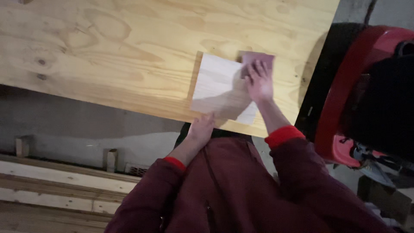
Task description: The person sands a small rectangular wooden board on a workbench using a sanding block. They repeatedly rub the sanding block across the surface of the board, moving it back and forth to smooth the wood.
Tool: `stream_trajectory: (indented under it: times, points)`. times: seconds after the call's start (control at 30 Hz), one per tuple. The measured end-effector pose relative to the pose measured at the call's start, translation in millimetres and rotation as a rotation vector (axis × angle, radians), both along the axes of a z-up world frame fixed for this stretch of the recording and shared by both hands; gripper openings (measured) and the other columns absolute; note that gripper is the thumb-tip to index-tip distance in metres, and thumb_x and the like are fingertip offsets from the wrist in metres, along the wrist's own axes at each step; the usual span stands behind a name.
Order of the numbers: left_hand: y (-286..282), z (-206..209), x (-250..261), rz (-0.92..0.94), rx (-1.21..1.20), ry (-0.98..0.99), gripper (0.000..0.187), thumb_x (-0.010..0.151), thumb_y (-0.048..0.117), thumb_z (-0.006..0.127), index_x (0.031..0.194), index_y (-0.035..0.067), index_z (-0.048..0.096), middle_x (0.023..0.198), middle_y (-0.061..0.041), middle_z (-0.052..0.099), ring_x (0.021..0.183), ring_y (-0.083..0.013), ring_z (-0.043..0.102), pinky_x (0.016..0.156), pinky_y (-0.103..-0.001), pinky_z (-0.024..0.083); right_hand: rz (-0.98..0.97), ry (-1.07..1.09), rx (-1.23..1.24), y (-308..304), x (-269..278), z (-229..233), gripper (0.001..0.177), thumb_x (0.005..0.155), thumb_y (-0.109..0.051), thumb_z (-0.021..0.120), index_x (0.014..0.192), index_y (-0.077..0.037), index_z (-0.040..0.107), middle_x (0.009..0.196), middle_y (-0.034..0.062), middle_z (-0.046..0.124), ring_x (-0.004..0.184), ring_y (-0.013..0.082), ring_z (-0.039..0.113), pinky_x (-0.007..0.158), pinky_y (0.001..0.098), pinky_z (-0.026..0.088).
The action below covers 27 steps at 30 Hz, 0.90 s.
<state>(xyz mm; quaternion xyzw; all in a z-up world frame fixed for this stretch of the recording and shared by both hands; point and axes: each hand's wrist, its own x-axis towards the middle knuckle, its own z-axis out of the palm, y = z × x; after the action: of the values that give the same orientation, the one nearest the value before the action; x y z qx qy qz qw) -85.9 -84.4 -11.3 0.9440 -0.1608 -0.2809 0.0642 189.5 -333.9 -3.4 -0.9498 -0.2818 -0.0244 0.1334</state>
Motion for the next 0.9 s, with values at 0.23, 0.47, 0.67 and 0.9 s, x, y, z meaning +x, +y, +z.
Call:
stream_trajectory:
  times: [0.23,0.47,0.67,0.9]
  points:
    - [4.5,11.7,1.0,-0.032,0.011,-0.036,0.051,0.11,0.021,0.054,0.16,0.02,0.062,0.171,-0.009,0.052,0.128,-0.0344,0.068,0.098,-0.054,0.054,-0.02,-0.036,-0.006,-52.1,-60.5,-2.2,0.053,0.11,-0.038,0.076,0.162,-0.026,0.073,0.168,0.02,0.064,0.153,0.0512,0.058,0.116,0.0673,0.053]
    - [11.0,-33.2,-8.1,-0.033,-0.033,-0.595,0.06,0.093,0.022,0.062,0.152,0.016,0.073,0.147,-0.014,0.069,0.085,-0.04,0.073,0.07,-0.053,0.058,-0.075,0.026,-0.002,-49.7,-198.0,16.3,0.051,0.106,-0.035,0.077,0.156,-0.029,0.076,0.17,0.0167,0.062,0.152,0.0503,0.06,0.113,0.0687,0.055]
    - [24.2,-9.7,2.3,-0.133,-0.092,-0.653,0.06,0.09,0.025,0.061,0.148,0.013,0.074,0.138,-0.016,0.07,0.113,-0.0424,0.064,0.086,-0.053,0.052,-0.086,-0.036,-0.01,-43.8,-210.1,21.3,0.046,0.106,-0.042,0.076,0.151,-0.034,0.078,0.17,0.0105,0.064,0.155,0.0419,0.061,0.118,0.0624,0.055]
    - [29.8,20.0,5.0,-0.157,-0.021,-0.764,0.042,0.096,0.022,0.062,0.133,0.014,0.081,0.146,-0.008,0.071,0.136,-0.0356,0.062,0.107,-0.051,0.053,-0.124,0.024,-0.009,-15.9,-79.3,6.0,0.051,0.107,-0.043,0.077,0.156,-0.029,0.077,0.171,0.0133,0.061,0.157,0.0462,0.055,0.119,0.0708,0.051]
